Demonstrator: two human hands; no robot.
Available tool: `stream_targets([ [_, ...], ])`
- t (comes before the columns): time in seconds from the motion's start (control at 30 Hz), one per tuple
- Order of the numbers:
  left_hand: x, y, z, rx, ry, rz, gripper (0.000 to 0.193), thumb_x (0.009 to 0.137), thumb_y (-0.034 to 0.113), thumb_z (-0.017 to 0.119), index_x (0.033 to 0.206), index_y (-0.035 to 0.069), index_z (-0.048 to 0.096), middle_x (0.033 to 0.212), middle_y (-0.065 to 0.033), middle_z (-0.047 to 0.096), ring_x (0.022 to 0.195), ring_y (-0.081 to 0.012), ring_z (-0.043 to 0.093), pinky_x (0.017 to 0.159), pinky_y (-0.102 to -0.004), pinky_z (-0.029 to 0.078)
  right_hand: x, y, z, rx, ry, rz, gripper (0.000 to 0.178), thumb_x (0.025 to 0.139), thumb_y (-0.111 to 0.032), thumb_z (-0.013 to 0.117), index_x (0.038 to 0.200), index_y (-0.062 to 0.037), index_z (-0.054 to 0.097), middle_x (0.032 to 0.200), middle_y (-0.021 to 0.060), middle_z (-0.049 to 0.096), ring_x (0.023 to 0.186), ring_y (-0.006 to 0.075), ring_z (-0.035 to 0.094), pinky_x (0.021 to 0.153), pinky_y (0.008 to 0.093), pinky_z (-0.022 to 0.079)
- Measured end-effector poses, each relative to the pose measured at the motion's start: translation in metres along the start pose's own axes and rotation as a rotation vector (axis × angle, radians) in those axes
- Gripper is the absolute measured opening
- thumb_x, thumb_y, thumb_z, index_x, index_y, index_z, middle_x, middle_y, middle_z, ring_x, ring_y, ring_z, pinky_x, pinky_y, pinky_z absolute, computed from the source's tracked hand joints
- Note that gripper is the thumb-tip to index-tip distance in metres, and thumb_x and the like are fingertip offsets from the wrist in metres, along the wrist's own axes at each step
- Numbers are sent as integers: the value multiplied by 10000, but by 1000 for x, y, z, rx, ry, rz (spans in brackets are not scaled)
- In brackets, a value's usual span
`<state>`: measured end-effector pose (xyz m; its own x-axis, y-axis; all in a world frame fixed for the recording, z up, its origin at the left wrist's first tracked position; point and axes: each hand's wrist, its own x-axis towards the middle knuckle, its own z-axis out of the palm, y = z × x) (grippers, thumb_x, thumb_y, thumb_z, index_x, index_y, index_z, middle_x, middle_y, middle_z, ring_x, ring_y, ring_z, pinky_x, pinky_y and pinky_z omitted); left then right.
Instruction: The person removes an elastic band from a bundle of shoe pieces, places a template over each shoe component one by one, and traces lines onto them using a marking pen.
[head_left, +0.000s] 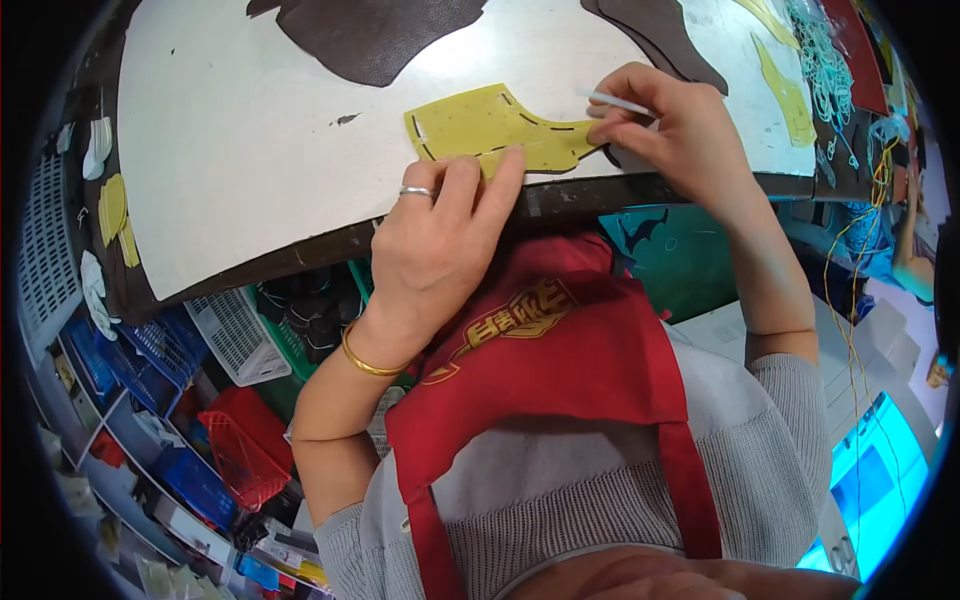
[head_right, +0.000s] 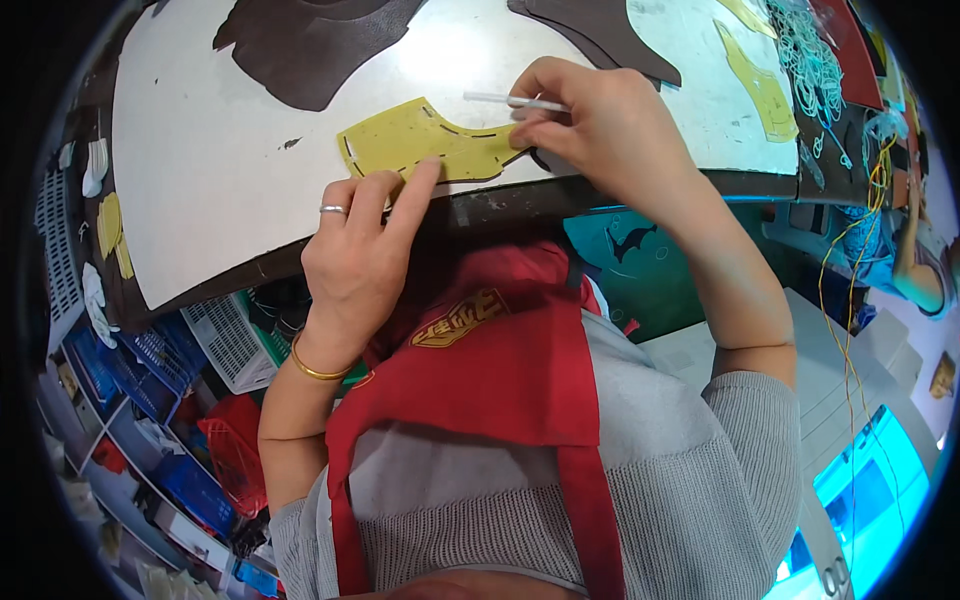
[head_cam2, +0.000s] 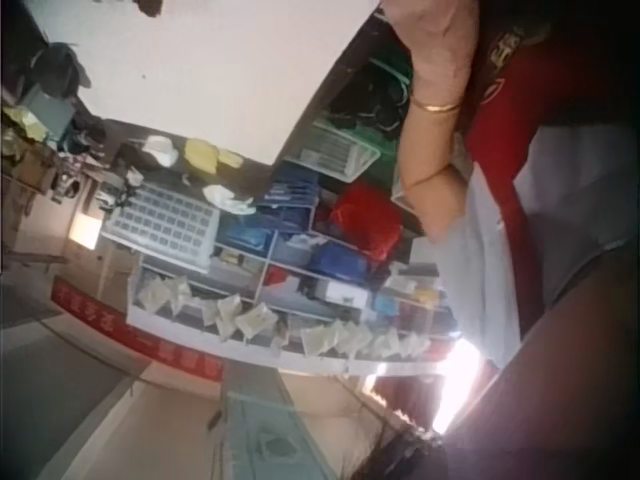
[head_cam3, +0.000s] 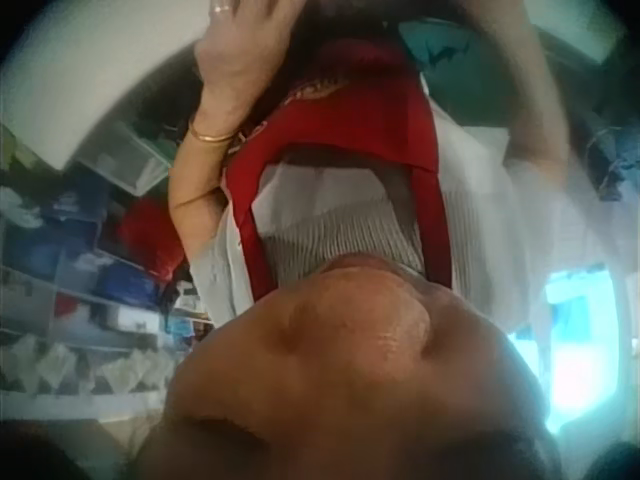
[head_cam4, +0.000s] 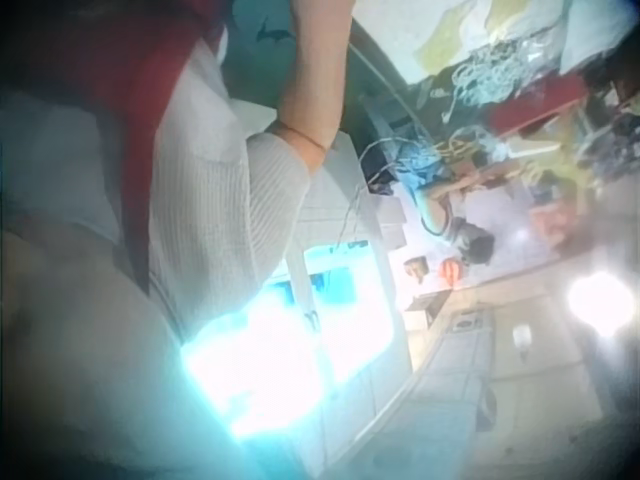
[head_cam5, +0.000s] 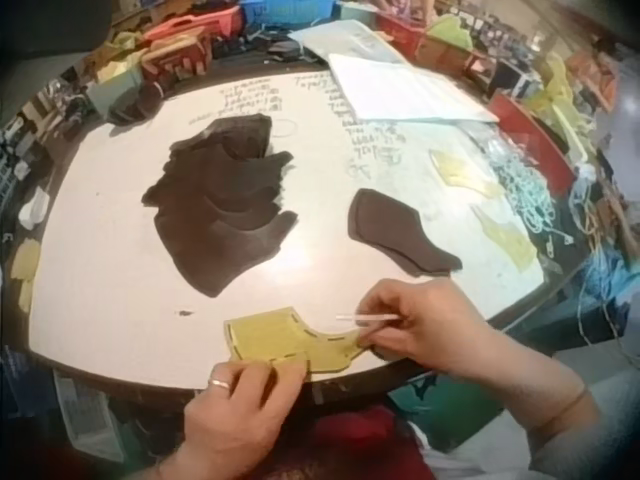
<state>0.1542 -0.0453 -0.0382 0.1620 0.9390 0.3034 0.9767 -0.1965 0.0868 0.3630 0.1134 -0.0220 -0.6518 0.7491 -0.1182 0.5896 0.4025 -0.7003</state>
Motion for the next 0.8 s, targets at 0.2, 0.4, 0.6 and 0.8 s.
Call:
stream_targets([
  [0.2,0,2,7,91,12,91,600,761,82,680,1326,283,699,1097,6,620,903,-203,605,653,-256,542,-15,4,9,-249,149,-226,191,851,-234,799,950,-111,690,755,72,701,692,287,699,612,377,532],
  [0.4,2,20,3,39,-40,84,487,807,105,635,1291,86,691,1123,-110,616,945,-278,616,773,-339,559,9,9,-14,-299,334,-405,157,902,-236,721,972,-102,679,839,86,691,766,272,687,643,385,525],
  [0.6,-3,44,23,47,80,15,408,884,219,567,1174,-44,682,1163,-205,626,1054,-363,622,977,-465,518,38,-58,17,-180,-17,-487,264,990,-344,599,945,-106,703,799,98,698,752,318,690,661,425,527],
  [0.8,-8,47,23,-39,107,-10,460,882,225,568,1283,13,645,1197,-221,609,1058,-393,626,956,-474,551,64,-80,52,-357,-339,-619,249,984,-344,627,916,-110,679,714,90,692,657,333,684,579,442,520],
])
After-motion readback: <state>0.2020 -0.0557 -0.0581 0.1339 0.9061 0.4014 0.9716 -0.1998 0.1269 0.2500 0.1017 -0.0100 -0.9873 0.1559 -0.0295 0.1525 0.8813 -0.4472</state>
